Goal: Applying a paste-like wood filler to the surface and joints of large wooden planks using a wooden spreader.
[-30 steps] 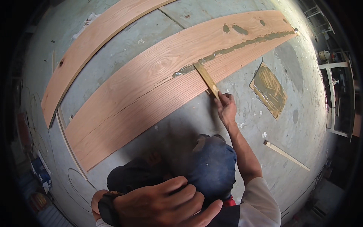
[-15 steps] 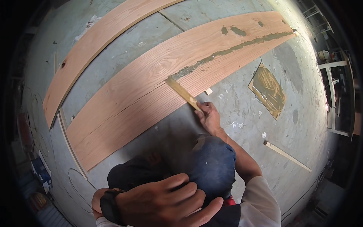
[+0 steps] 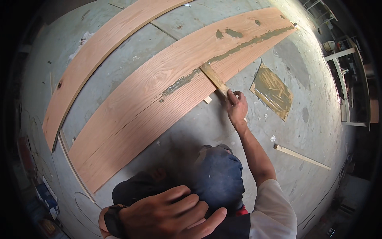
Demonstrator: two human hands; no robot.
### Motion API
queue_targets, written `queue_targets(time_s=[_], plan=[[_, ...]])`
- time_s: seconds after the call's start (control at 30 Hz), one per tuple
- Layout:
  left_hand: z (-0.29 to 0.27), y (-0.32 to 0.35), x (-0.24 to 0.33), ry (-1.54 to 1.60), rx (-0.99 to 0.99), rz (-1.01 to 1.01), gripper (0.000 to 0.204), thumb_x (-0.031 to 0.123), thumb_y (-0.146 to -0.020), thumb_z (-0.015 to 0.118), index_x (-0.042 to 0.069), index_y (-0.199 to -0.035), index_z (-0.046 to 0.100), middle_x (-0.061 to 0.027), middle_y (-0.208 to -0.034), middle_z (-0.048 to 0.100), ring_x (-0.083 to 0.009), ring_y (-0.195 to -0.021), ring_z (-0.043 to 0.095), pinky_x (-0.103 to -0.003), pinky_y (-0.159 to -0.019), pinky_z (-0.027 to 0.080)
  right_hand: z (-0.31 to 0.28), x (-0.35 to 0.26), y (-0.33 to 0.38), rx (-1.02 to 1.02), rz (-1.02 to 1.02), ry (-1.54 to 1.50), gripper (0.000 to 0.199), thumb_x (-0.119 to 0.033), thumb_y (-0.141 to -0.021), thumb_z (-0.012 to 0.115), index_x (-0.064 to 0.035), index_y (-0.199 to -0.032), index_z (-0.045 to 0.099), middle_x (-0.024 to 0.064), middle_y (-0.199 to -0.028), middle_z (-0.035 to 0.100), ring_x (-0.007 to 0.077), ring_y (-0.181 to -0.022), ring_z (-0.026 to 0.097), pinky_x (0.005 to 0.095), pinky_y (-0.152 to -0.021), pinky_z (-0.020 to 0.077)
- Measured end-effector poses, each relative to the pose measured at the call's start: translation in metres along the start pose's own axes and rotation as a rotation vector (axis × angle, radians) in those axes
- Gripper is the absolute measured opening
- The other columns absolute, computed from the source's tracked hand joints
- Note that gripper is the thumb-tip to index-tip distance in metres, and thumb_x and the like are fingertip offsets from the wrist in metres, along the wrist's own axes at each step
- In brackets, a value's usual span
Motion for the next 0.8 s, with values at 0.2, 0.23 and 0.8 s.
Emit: queue_targets(time_s=[0.2,0.23,0.8], plan=[[-0.002,-0.005,-0.001,-0.081,-0.154,0.076,0.027,0.017,-0.091,0.067,0.005,-0.115,0.071,-0.0053,-0.079,0.061,-0.0200,-0.076,0.059,-0.035,-0.080,0.050,0.012,-0.017,0.026,-0.334,0.309,-0.392,0.035,-0.021,-0.087,0.076,-0.0129,-0.121,0.074,0.0140,-0.104,0.066,0.0318,-0.089,0.066,0.0398,-0.079,0.0532],[0.001,-0.005,-0.001,-0.112,-0.202,0.109,0.028,0.016,-0.091,0.066,0.005,-0.115,0.071,-0.0054,-0.080,0.061,-0.0203,-0.076,0.059,-0.035,-0.080,0.050,0.007,-0.030,0.035,-0.343,0.217,-0.388,0.034,-0.019,-0.086,0.077,-0.0125,-0.120,0.074,0.0136,-0.102,0.065,0.0321,-0.088,0.065,0.0397,-0.079,0.0530],[0.039,-0.021,-0.025,0.118,-0.009,0.051,0.034,0.007,-0.091,0.064,0.001,-0.124,0.067,-0.0125,-0.099,0.068,-0.0274,-0.091,0.065,-0.043,-0.090,0.053,-0.066,0.233,0.175,0.140,1.273,-0.512,0.031,-0.030,-0.102,0.055,-0.0015,-0.105,0.068,0.0050,-0.069,0.061,0.0153,-0.056,0.063,0.0310,-0.043,0.0481]])
Point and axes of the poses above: each hand's wrist, its own y-axis away from the middle knuckle, its own z-axis out of the palm, x = y × z, the point moved 5 cm from there along -y, towards the middle knuckle
